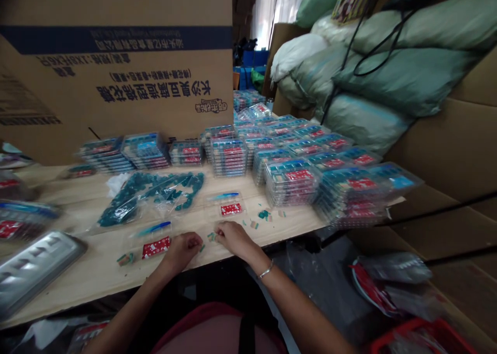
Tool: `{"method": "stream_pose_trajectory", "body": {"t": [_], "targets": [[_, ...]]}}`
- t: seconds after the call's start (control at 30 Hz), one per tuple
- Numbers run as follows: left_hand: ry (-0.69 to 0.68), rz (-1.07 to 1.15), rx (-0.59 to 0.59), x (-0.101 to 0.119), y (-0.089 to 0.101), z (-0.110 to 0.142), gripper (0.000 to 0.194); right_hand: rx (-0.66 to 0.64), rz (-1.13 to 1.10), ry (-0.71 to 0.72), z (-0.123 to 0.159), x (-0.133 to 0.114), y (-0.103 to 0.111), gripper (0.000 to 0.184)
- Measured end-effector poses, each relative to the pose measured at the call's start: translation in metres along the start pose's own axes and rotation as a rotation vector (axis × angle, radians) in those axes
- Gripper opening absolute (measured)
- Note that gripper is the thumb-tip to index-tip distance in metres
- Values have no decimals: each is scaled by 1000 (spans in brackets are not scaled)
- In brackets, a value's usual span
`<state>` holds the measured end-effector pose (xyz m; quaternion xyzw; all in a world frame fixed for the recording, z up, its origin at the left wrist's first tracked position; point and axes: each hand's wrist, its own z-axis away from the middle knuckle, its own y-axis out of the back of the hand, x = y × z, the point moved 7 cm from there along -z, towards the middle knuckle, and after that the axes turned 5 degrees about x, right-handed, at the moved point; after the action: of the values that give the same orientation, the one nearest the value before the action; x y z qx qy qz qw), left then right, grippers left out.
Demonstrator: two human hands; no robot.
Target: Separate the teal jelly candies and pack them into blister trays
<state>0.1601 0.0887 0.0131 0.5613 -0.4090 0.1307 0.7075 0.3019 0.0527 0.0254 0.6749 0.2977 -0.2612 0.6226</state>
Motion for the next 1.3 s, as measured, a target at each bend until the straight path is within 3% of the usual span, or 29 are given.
{"method": "stream_pose_trajectory", "body": {"t": [0.1,0.23,0.43,0.57,0.7,0.87,1.03,1.2,1.3], "targets": [[-6,-57,8,0,0,1,14,28,136,41,1,-9,4,11],[-10,-160,-4,5,2,1,15,45,126,86,4,-12,6,15],[-234,-210,6,30,-6,-7,18,95,90,168,12,-11,5,16],[-214,-252,-13,28,-13,-12,17,118,-115,55,9,6,10,11],[-206,-269,-35,29,-13,-13,20,53,-241,-17,3,14,6,9],[-173,-296,-53,30,-13,-14,22,32,-17,-58,1,7,0,9],[-149,-299,-35,30,-13,-13,21,35,107,87,3,-10,1,12],[-28,-217,3,21,-9,-16,16,46,-137,23,3,3,1,7],[-30,-186,11,22,-10,-20,12,40,-354,-36,5,9,-1,5]]}}
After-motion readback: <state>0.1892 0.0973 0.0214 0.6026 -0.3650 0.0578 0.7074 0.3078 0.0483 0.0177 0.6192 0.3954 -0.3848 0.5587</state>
